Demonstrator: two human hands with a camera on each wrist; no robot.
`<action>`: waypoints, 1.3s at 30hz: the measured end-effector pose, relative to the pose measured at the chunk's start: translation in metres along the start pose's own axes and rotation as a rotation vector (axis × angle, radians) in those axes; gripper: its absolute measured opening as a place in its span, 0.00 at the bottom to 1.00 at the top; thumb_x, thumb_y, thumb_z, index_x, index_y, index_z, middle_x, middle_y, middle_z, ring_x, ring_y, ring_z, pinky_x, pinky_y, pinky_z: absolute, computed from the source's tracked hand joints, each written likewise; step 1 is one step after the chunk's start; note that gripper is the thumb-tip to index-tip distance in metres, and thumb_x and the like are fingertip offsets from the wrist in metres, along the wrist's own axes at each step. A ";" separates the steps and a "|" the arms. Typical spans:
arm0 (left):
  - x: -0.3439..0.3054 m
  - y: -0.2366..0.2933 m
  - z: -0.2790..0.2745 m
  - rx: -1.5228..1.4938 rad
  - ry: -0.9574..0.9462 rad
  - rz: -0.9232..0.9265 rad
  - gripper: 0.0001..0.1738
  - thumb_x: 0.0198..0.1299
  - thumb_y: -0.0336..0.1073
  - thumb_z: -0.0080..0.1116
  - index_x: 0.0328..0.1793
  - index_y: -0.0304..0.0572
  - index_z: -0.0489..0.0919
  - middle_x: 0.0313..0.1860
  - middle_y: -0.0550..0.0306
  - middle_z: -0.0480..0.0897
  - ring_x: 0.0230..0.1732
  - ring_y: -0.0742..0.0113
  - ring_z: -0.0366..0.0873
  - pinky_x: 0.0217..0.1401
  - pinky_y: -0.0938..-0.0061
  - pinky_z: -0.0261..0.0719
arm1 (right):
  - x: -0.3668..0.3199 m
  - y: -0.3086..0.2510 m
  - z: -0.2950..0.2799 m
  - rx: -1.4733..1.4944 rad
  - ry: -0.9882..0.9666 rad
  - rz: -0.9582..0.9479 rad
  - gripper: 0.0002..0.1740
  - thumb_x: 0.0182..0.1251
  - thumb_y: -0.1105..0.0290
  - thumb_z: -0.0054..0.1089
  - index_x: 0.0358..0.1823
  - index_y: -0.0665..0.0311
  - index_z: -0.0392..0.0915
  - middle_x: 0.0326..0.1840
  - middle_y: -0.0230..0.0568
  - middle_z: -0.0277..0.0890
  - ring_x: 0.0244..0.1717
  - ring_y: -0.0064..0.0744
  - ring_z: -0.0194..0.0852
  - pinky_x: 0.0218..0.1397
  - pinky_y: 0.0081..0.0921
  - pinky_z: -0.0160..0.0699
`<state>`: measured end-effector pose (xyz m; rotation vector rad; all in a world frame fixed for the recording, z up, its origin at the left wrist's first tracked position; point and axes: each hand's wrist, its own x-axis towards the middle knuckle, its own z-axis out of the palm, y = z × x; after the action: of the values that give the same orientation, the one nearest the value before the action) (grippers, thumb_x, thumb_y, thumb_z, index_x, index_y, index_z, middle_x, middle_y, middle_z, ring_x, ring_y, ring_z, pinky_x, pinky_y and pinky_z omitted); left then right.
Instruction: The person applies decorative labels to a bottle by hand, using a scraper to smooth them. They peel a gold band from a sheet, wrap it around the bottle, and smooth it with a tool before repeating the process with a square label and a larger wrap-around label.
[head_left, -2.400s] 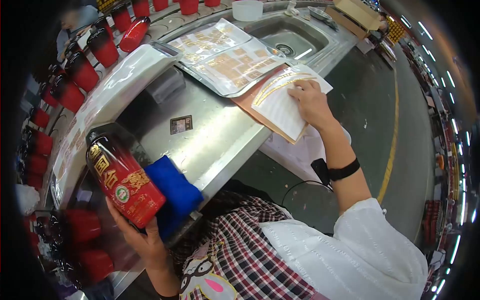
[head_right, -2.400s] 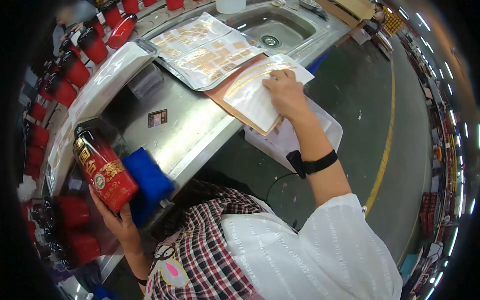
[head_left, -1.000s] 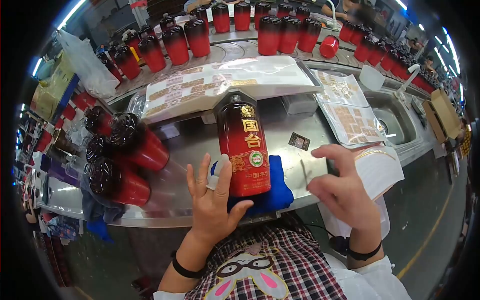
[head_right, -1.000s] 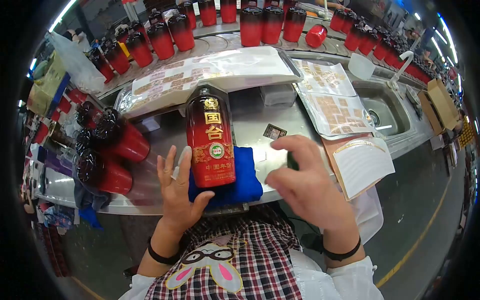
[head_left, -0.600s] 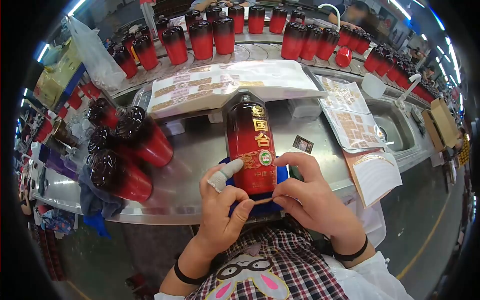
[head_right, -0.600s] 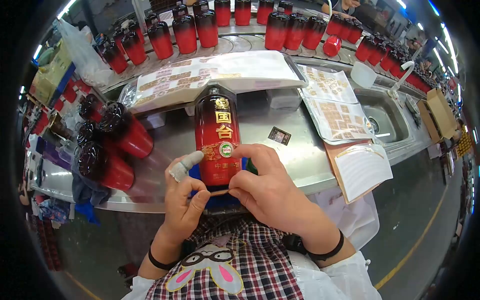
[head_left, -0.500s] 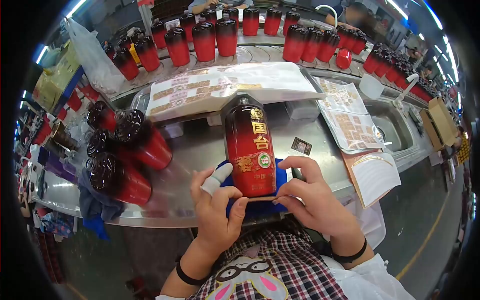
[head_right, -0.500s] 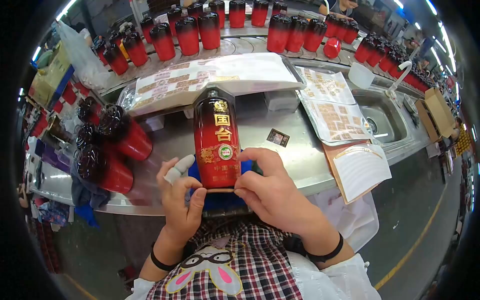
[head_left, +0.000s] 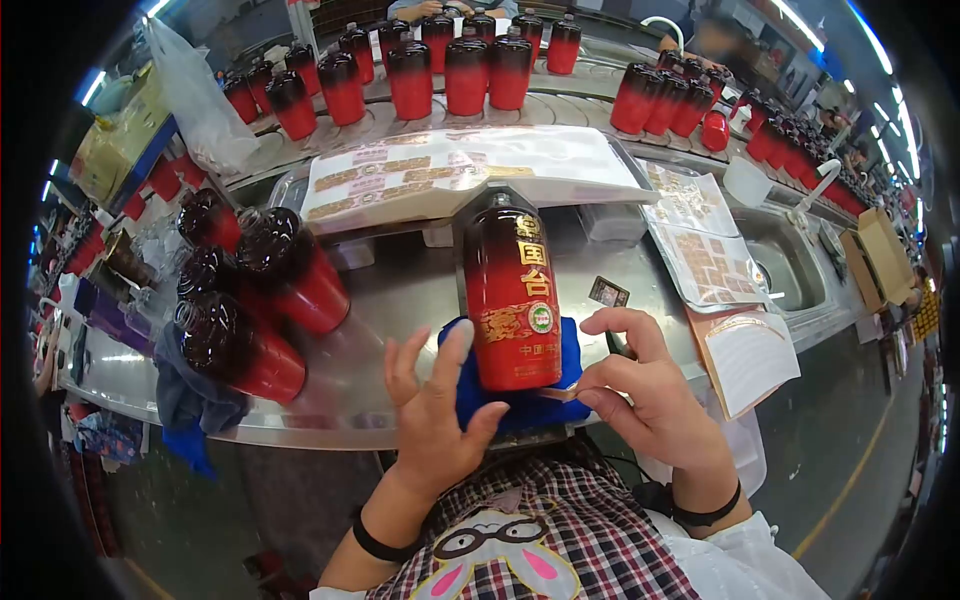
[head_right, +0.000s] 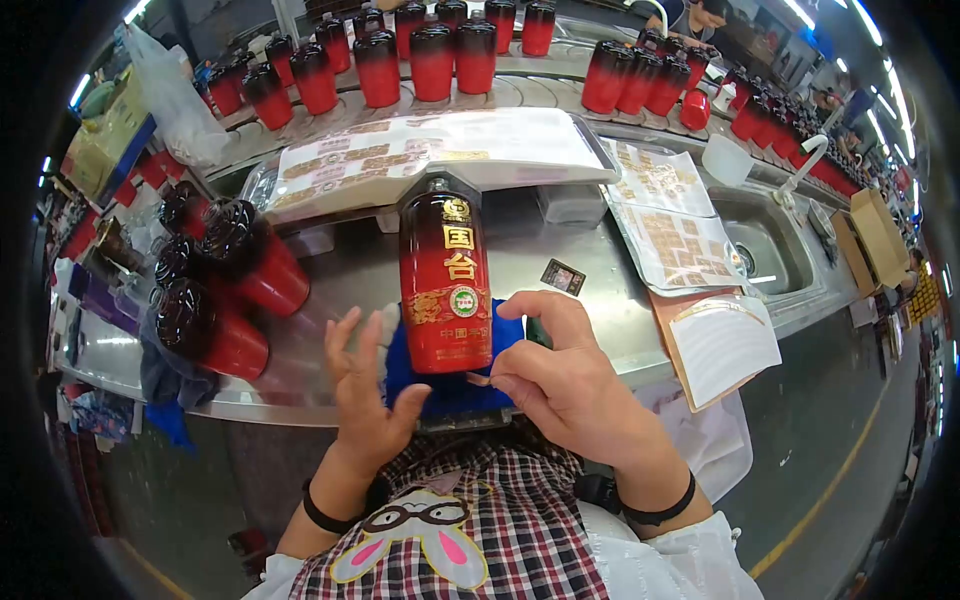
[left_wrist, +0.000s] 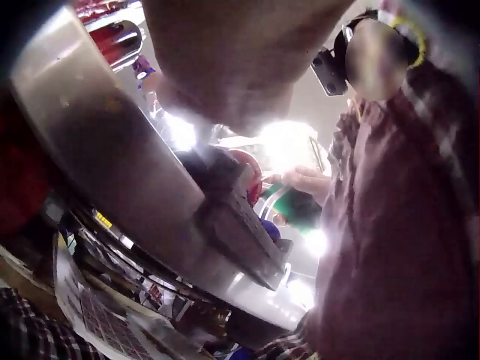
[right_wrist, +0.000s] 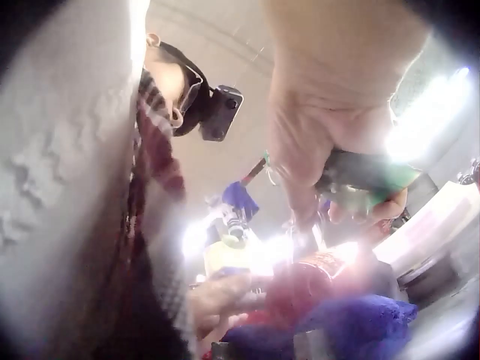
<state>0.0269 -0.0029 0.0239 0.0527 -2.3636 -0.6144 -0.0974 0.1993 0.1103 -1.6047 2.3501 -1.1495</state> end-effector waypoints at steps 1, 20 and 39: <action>0.002 0.001 0.001 -0.001 0.002 0.028 0.42 0.61 0.50 0.65 0.74 0.31 0.65 0.69 0.30 0.68 0.75 0.36 0.58 0.79 0.42 0.44 | 0.000 0.000 0.000 -0.004 0.001 -0.006 0.05 0.60 0.75 0.67 0.36 0.61 0.79 0.61 0.51 0.66 0.63 0.52 0.64 0.64 0.41 0.66; 0.003 0.005 -0.006 -0.392 -0.017 -0.292 0.09 0.66 0.38 0.58 0.37 0.40 0.79 0.67 0.36 0.74 0.70 0.43 0.63 0.75 0.54 0.53 | 0.012 0.007 0.021 0.026 0.005 0.028 0.04 0.64 0.73 0.65 0.36 0.63 0.79 0.60 0.52 0.67 0.63 0.52 0.65 0.65 0.42 0.65; -0.008 -0.012 0.009 -0.470 0.023 -0.470 0.09 0.68 0.38 0.56 0.43 0.38 0.78 0.60 0.42 0.77 0.61 0.55 0.69 0.70 0.62 0.59 | 0.007 0.016 0.023 0.049 0.027 0.125 0.04 0.67 0.72 0.62 0.35 0.64 0.78 0.57 0.53 0.69 0.62 0.52 0.67 0.65 0.41 0.65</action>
<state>0.0256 -0.0088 0.0081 0.4089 -2.1303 -1.3698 -0.1031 0.1838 0.0863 -1.4129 2.3805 -1.2003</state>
